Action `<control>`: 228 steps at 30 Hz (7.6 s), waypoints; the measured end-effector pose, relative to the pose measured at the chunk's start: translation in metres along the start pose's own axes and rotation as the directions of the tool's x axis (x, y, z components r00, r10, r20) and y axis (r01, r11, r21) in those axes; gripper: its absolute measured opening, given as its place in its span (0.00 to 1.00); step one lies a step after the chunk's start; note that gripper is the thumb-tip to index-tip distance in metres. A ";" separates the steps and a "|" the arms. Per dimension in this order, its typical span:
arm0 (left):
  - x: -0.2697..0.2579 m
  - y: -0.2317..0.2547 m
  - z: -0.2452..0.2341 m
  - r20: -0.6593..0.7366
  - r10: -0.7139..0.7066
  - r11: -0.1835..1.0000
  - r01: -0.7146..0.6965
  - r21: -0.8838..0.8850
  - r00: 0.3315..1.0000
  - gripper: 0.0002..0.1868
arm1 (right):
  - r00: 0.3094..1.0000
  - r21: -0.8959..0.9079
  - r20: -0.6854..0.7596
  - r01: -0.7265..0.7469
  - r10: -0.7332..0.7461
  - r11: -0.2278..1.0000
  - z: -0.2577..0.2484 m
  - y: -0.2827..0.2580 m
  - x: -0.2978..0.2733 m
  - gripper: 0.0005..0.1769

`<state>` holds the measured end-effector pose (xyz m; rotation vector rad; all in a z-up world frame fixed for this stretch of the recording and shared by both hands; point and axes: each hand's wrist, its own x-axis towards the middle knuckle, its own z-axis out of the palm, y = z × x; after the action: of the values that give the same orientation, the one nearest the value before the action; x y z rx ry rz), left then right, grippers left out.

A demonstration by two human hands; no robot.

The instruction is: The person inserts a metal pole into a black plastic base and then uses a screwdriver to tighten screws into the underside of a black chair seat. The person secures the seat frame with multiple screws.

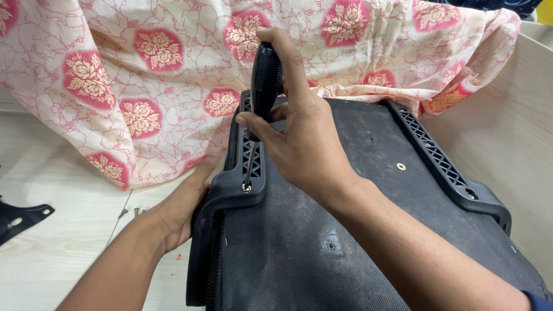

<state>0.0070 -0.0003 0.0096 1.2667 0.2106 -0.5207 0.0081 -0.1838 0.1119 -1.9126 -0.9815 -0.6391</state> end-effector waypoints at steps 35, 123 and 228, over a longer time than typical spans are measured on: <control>0.032 0.009 0.015 -0.135 -0.069 0.992 0.082 0.092 0.988 0.20 | 0.998 0.189 0.016 -0.065 0.063 0.980 -0.016 0.017 0.001 0.30; 0.075 0.032 0.018 -0.046 -0.098 0.995 0.098 0.009 0.994 0.19 | 0.989 0.206 -0.004 0.144 -0.146 0.968 0.005 0.036 0.014 0.30; 0.069 0.027 0.007 0.032 -0.067 0.996 0.069 -0.052 0.997 0.20 | 0.944 0.613 -0.019 -0.249 0.329 0.750 0.035 0.093 -0.023 0.26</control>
<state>0.0790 -0.0188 0.0050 1.2029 0.2414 -0.5889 0.0744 -0.1911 0.0345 -1.3817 -0.6722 -0.2111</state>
